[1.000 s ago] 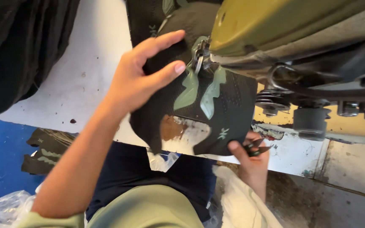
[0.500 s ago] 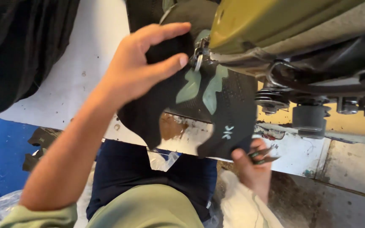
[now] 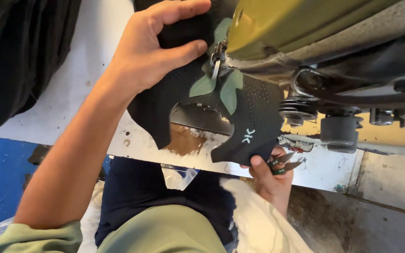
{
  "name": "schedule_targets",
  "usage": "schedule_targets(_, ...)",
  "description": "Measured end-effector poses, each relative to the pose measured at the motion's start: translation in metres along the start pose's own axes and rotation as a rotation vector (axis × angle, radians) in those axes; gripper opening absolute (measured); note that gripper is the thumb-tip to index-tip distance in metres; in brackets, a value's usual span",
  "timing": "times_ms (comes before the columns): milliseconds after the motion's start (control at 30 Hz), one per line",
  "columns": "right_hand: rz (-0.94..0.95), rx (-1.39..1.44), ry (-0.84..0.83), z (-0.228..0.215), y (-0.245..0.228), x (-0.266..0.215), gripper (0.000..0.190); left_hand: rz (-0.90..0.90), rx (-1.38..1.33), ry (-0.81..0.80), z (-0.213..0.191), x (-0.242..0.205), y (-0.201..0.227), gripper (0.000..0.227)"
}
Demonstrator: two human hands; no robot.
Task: The person operates a sewing machine to stitch a green logo onto black shoe uppers. They guide the material under the needle, trim excess thread with scissors, and stack the finished pieces on the table.
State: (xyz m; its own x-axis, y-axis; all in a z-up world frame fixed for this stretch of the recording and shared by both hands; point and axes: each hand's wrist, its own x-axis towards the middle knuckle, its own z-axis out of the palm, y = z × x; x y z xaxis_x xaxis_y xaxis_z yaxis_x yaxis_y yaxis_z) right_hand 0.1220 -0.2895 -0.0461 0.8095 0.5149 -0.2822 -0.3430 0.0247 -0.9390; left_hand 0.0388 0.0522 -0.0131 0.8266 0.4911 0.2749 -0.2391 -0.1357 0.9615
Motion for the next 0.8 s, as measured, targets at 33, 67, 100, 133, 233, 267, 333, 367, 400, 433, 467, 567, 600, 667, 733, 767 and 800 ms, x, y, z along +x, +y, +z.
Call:
schedule_targets(33,-0.011,-0.002,0.022,-0.002,-0.003,0.004,0.027,0.103,0.056,0.051,0.001,0.000,-0.003,0.048)
schedule_targets(67,-0.010,-0.002,0.023,-0.001,-0.007,0.008,0.027,0.102,0.056,0.050,0.001,-0.001,-0.006,0.048)
schedule_targets(100,-0.017,0.013,0.016,0.000,-0.011,0.012,0.028,0.130,0.108,0.073,0.000,-0.001,-0.008,0.047)
schedule_targets(133,-0.023,0.029,0.006,0.002,-0.015,0.016,0.029,0.158,0.162,0.095,-0.001,-0.002,-0.010,0.046)
schedule_targets(233,-0.043,0.028,-0.032,-0.007,-0.012,0.025,0.028,0.127,0.183,0.120,-0.002,0.006,-0.009,0.045)
schedule_targets(267,-0.042,0.030,-0.036,-0.007,-0.013,0.028,0.028,0.126,0.188,0.122,-0.002,0.010,-0.012,0.045)
schedule_targets(333,-0.053,0.040,-0.076,-0.005,-0.013,0.031,0.027,0.050,0.152,0.104,-0.005,0.018,-0.016,0.043)
schedule_targets(367,-0.051,0.044,-0.083,-0.004,-0.013,0.030,0.027,0.049,0.159,0.108,-0.005,0.020,-0.022,0.043)
schedule_targets(400,-0.049,0.041,-0.064,-0.001,-0.012,0.029,0.026,0.126,0.178,0.110,-0.009,0.021,-0.026,0.040)
schedule_targets(433,-0.047,0.038,-0.044,0.003,-0.012,0.026,0.024,0.203,0.196,0.110,-0.013,0.022,-0.029,0.038)
schedule_targets(467,-0.048,0.049,-0.068,0.003,-0.009,0.024,0.024,0.208,0.219,0.123,-0.020,0.016,-0.016,0.038)
schedule_targets(567,-0.035,0.010,-0.001,0.014,-0.003,0.010,0.019,0.252,0.599,0.245,-0.055,-0.008,0.025,0.039)
schedule_targets(600,-0.008,-0.030,0.030,0.018,-0.002,0.001,0.024,0.092,0.718,0.391,-0.072,-0.020,0.037,0.033)
schedule_targets(667,0.013,-0.068,0.047,0.018,0.008,-0.014,0.033,-0.068,0.834,0.545,-0.129,-0.052,0.039,0.027)
schedule_targets(733,0.065,-0.126,0.058,0.007,0.029,-0.026,0.037,0.245,1.206,0.773,-0.208,-0.094,0.017,0.017)
schedule_targets(767,0.059,-0.126,0.050,0.009,0.034,-0.030,0.037,0.249,1.209,0.782,-0.249,-0.112,0.005,0.017)
schedule_targets(800,0.100,-0.151,0.038,0.010,0.039,-0.036,0.037,0.155,1.377,0.769,-0.289,-0.130,-0.007,0.022)
